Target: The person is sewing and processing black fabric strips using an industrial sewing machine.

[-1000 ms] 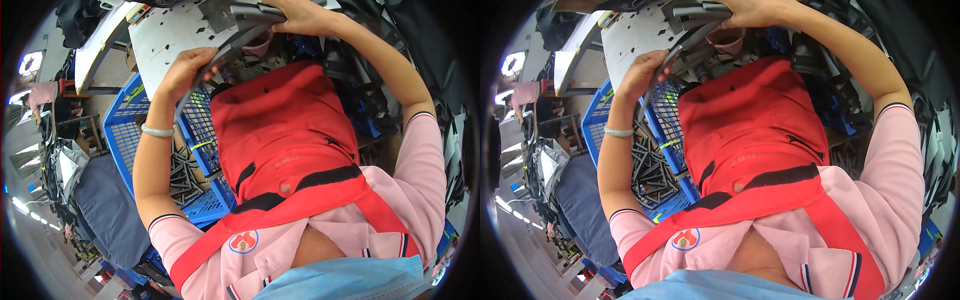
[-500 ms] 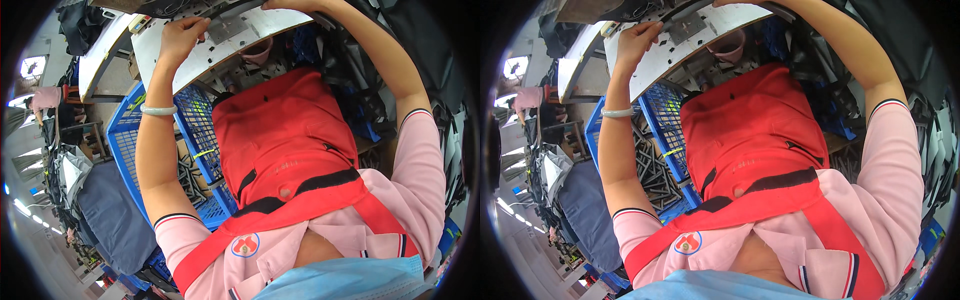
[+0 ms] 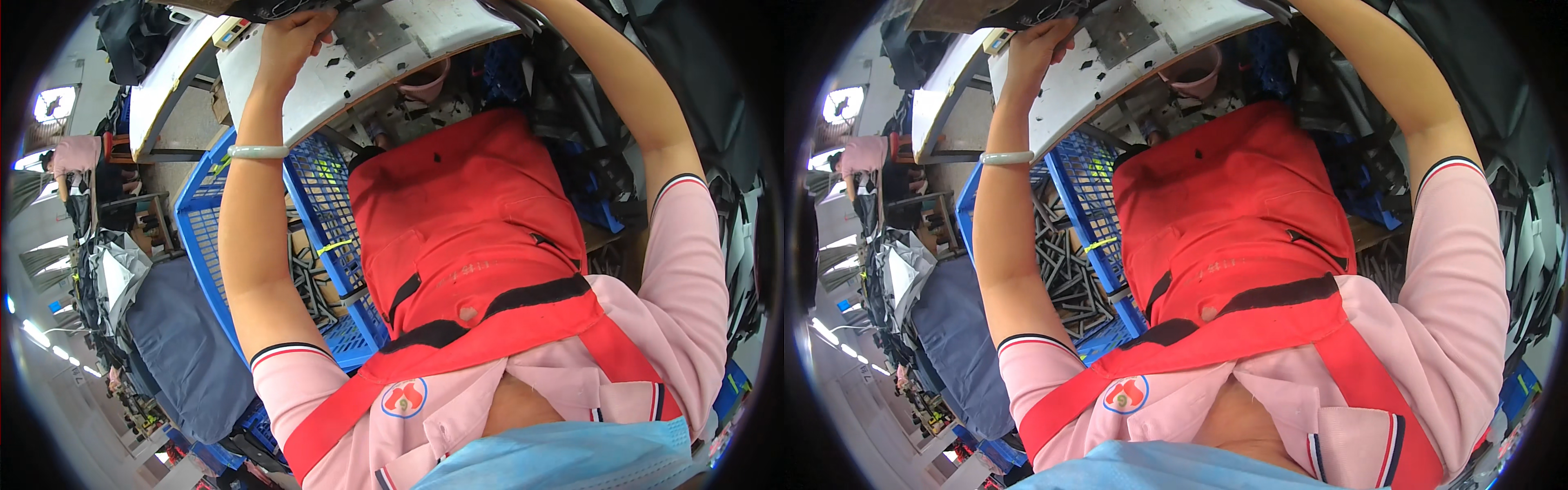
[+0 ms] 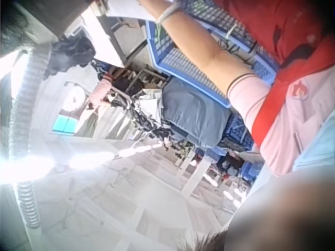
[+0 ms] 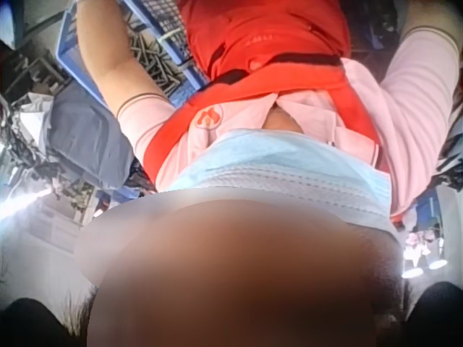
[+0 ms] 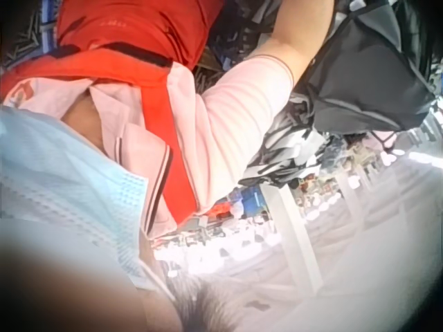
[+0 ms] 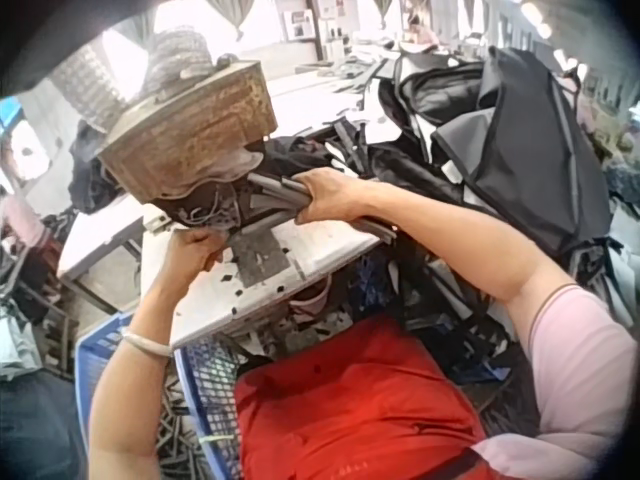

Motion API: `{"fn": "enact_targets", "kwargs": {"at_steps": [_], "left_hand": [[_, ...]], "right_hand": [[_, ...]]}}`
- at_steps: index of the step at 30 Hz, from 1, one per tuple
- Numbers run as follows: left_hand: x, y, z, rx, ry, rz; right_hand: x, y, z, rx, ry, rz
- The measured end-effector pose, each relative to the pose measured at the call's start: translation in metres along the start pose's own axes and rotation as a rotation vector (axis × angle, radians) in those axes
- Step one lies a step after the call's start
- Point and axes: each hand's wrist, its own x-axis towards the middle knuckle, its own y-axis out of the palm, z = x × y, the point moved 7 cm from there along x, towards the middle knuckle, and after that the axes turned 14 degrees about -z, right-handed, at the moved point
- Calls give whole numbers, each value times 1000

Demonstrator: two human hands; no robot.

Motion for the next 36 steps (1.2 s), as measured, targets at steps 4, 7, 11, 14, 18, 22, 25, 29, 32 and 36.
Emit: {"fn": "enact_targets", "kwargs": {"at_steps": [4,7,11,14,18,22,25,29,32,36], "left_hand": [[-6,2,6,-19,-95,7],[-6,-5,12,-135,-77,59],[5,-30,20,-133,-98,-98],[-13,-27,14,160,94,-46],[-43,40,-18,139,-28,320],[-52,66,-24,-95,-30,327],[-69,43,10,-170,-194,355],[-111,14,56,2,-481,410],[-119,18,35,-162,-503,424],[-81,3,-3,31,-168,186]], "right_hand": [[-8,-1,-4,-74,22,-63],[-17,-2,-10,-110,49,-101],[-31,-22,-28,-127,20,-198],[-47,1,26,-150,-90,37],[-125,80,131,-92,-795,-27],[-125,123,133,-305,-761,87],[-96,101,103,-183,-443,259],[-70,32,57,-201,-122,367],[-72,14,24,-114,-26,185],[-66,-3,14,74,284,294]]}}
